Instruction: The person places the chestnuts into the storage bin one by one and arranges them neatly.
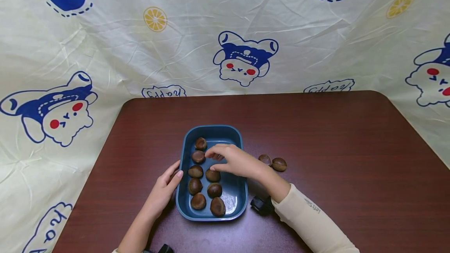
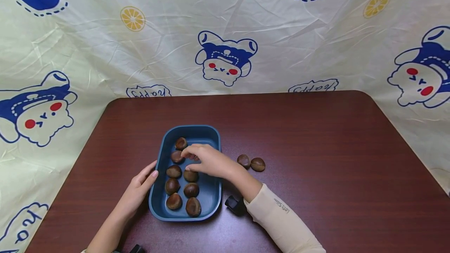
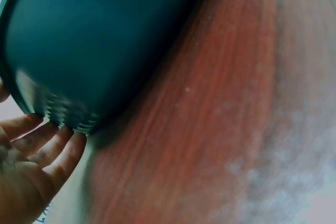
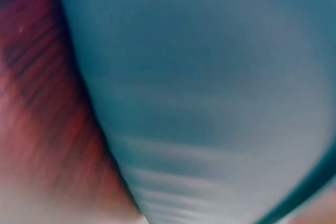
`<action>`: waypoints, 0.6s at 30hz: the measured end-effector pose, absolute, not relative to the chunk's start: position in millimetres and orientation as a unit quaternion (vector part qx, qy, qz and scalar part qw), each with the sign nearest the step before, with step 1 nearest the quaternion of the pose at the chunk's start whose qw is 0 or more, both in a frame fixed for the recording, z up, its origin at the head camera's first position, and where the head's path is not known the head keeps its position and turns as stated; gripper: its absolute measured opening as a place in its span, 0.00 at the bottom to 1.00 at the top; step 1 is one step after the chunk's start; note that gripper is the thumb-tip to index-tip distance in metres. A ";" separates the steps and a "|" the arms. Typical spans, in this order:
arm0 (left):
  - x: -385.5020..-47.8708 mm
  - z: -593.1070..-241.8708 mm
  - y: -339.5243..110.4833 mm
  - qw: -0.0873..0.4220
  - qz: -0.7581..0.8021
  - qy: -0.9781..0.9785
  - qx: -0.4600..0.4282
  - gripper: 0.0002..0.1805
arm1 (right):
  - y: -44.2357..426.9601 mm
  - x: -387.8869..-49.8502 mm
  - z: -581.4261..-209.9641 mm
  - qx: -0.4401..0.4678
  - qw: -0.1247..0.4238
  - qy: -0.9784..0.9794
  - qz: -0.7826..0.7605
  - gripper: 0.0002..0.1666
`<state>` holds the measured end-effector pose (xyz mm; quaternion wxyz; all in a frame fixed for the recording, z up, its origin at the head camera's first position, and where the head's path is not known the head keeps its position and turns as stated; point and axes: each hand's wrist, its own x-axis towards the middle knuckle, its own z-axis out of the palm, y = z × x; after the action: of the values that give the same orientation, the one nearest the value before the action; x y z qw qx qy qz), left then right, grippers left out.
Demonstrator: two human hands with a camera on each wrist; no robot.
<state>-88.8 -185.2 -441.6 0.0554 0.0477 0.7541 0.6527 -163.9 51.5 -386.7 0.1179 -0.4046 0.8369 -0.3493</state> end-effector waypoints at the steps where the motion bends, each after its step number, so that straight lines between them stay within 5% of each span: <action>1: -88.8 -441.5 -185.2 0.056 0.653 0.754 0.049 0.24 | 53.8 -163.5 -385.4 -0.399 0.116 0.835 -0.360 0.20; 18: -88.4 -439.9 -185.5 0.058 0.653 0.753 0.051 0.24 | 118.1 -161.7 -381.6 -0.322 -0.004 0.841 -0.434 0.21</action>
<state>-88.4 -185.5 -439.9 0.0577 0.0509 0.7534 0.6530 -161.7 118.1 -381.6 -0.0043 -0.3219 0.8415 -0.4339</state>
